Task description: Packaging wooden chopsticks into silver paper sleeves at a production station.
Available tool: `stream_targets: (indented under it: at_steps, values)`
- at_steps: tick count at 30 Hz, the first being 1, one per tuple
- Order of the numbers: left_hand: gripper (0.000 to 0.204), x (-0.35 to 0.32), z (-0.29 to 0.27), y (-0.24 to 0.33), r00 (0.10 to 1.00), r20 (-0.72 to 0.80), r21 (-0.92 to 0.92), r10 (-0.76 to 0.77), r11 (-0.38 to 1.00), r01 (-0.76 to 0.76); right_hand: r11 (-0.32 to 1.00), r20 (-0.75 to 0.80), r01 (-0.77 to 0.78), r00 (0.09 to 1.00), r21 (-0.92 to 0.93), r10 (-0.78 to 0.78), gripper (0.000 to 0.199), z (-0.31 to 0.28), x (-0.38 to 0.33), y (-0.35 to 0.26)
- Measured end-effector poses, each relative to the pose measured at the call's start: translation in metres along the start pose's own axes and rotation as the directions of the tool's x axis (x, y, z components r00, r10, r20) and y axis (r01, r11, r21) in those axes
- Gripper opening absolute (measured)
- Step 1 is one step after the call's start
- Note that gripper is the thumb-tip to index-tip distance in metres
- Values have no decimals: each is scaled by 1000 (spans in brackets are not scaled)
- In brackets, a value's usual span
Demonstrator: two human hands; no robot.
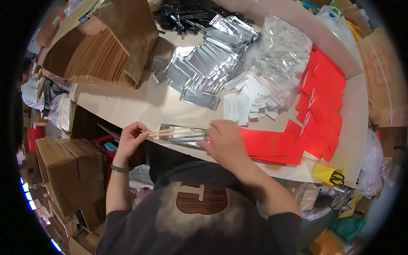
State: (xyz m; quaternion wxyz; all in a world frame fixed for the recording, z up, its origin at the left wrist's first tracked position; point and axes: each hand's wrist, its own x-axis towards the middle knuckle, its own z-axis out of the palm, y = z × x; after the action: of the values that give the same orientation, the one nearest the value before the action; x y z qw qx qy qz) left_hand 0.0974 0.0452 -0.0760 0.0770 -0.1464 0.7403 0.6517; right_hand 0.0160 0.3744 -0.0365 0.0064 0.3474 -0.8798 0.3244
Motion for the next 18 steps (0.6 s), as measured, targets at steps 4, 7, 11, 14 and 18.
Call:
stream_targets:
  at_steps: [4, 7, 11, 14, 18]
  values:
    - [8, 8, 40, 13, 997, 73, 57, -9, 998, 5, 987, 168, 148, 976, -58, -137, 40, -5, -26, 10]
    - [16, 24, 117, 27, 826, 220, 389, 519, 730, -562, 985, 136, 132, 984, -107, -117, 39, 8, -13, 2]
    - [23, 20, 120, 27, 905, -210, 477, 369, 847, -235, 973, 124, 36, 992, -230, -8, 47, -2, -21, 6]
    - [38, 13, 149, 45, 930, 128, 412, 343, 835, -365, 984, 103, 59, 994, -171, -41, 46, -1, -11, 8]
    - [66, 8, 145, 69, 823, 277, 572, 496, 603, -556, 996, 157, 24, 988, -89, -10, 40, -15, -12, 17]
